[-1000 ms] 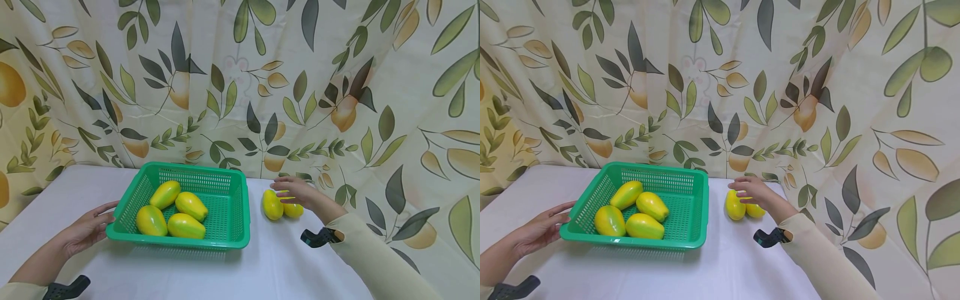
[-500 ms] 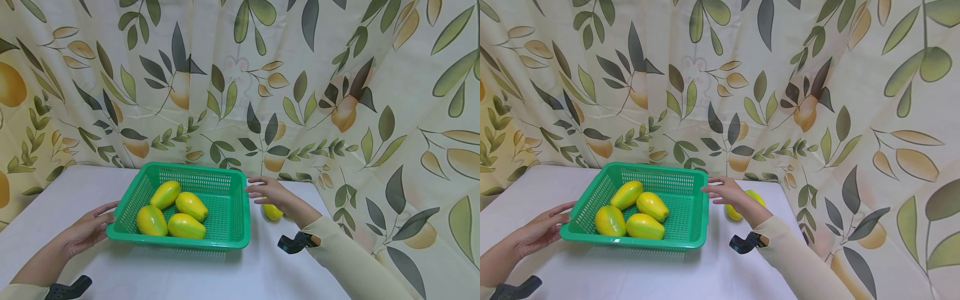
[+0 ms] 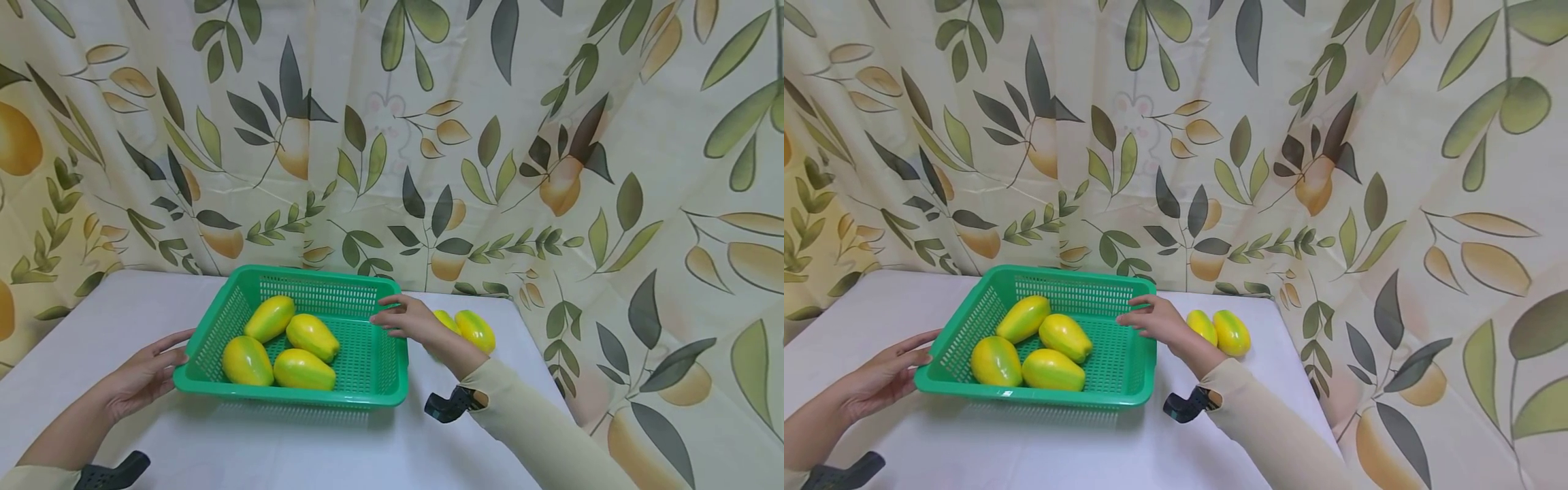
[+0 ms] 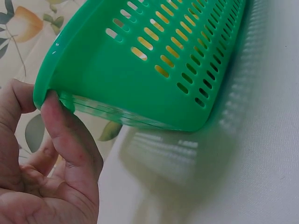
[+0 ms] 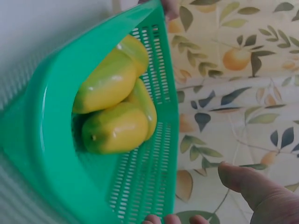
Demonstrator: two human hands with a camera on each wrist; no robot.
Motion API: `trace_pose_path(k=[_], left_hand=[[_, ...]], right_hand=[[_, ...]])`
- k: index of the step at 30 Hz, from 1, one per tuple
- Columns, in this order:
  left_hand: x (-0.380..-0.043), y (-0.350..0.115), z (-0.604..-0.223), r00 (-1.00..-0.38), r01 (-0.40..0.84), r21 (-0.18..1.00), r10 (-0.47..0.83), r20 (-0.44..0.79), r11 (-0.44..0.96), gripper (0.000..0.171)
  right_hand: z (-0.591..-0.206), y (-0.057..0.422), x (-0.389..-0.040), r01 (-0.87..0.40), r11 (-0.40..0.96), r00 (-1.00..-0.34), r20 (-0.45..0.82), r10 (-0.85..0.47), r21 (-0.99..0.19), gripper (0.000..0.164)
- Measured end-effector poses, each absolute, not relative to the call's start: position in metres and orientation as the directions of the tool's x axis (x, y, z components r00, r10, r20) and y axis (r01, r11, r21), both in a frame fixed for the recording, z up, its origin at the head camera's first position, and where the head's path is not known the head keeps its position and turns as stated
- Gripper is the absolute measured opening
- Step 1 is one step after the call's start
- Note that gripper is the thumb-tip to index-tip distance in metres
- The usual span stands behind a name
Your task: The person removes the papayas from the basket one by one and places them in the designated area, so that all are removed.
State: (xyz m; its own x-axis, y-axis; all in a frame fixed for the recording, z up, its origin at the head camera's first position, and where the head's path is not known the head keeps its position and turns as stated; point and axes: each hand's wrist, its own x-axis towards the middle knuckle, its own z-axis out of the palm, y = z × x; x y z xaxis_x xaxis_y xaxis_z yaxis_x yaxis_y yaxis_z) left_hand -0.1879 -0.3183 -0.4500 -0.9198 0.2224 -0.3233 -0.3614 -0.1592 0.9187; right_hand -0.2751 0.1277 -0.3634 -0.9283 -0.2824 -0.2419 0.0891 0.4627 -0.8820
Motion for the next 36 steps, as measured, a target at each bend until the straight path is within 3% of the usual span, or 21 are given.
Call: trace_pose_path(k=[10,36], left_hand=[[-0.188,-0.32,-0.451,-0.921,-0.359,0.92,0.222,-0.321,-0.157,0.032],[-0.188,-0.319,-0.452,-0.923,-0.346,0.919,0.244,-0.298,-0.188,0.033]], right_hand=[[-0.378,0.106,-0.279,0.1,0.386,-0.912,-0.24,-0.333,-0.917,0.061],[-0.402,0.063,-0.291,0.135,0.374,-0.906,-0.268,-0.329,-0.917,0.062]])
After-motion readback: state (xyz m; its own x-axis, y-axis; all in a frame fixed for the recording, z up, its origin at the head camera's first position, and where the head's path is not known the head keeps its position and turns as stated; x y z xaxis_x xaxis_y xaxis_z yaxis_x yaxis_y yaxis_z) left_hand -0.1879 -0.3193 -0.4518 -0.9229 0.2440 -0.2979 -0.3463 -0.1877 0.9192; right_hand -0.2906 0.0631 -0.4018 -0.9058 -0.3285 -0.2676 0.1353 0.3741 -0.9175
